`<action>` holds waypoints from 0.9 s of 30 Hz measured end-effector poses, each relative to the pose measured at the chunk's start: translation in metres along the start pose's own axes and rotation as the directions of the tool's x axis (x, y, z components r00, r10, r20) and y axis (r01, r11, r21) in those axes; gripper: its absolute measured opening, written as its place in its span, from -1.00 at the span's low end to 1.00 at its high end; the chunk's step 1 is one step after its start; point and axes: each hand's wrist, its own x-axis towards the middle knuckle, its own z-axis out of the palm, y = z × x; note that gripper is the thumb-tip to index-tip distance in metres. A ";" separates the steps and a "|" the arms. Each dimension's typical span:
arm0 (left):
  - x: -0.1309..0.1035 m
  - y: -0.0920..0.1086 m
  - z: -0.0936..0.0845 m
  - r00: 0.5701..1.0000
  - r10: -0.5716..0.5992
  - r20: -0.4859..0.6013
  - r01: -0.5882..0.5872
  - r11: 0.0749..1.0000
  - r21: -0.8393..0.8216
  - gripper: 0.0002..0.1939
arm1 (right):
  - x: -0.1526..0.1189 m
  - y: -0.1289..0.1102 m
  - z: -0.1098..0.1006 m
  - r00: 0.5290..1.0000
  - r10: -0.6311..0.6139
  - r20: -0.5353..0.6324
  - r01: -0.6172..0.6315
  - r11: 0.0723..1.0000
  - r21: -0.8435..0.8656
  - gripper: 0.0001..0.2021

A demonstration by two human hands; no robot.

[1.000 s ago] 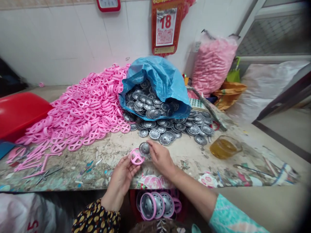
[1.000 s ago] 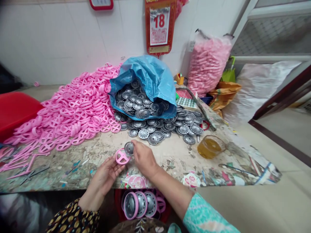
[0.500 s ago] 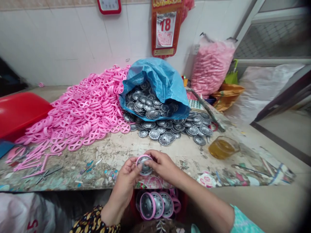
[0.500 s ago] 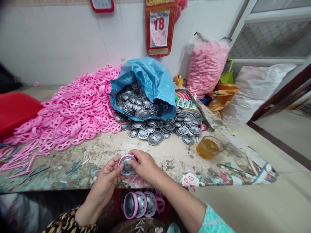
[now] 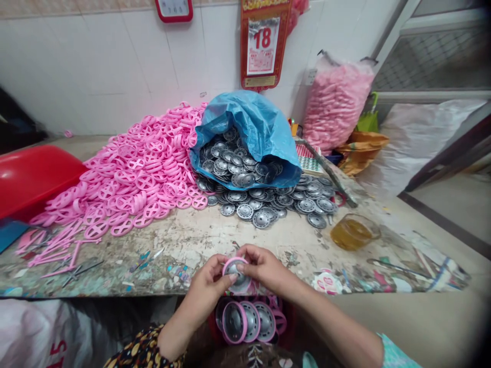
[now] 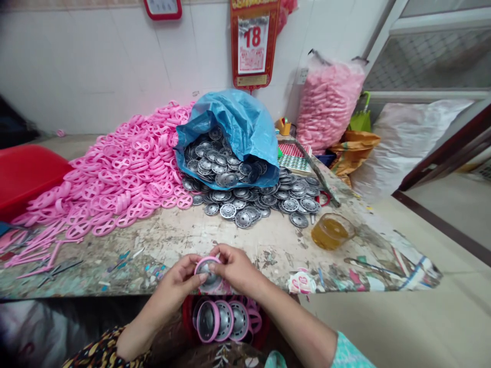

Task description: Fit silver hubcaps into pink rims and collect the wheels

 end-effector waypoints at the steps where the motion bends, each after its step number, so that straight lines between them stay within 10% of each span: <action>1: 0.000 0.000 -0.005 1.000 -0.019 0.002 0.019 0.999 0.036 -0.67 | -0.006 0.002 -0.004 0.999 0.015 0.037 -0.012 0.995 -0.096 -0.87; 7: -0.010 -0.006 -0.031 0.997 -0.070 -0.011 0.070 0.953 0.296 -0.70 | -0.034 -0.005 -0.025 0.966 0.039 0.256 0.149 0.724 -0.673 -0.84; 14: 0.005 -0.007 -0.045 0.989 0.053 -0.136 0.009 0.908 0.419 -0.69 | 0.034 -0.006 -0.064 0.922 -0.327 -0.207 -0.133 0.237 -0.962 -0.64; 17: 0.028 0.003 -0.081 0.900 0.325 -0.291 -0.018 0.693 0.720 -0.67 | 0.055 0.003 -0.072 0.910 -0.343 -0.231 -0.200 0.123 -0.972 -0.60; 22: 0.069 0.031 -0.150 0.753 0.550 -0.361 0.202 0.329 0.922 -0.62 | 0.052 0.014 -0.069 0.903 -0.400 -0.157 -0.109 0.140 -0.984 -0.62; 27: 0.103 0.043 -0.173 0.749 0.538 -0.386 0.369 0.145 0.918 -0.61 | 0.038 0.015 -0.068 0.889 -0.425 -0.169 -0.020 0.334 -0.942 -0.69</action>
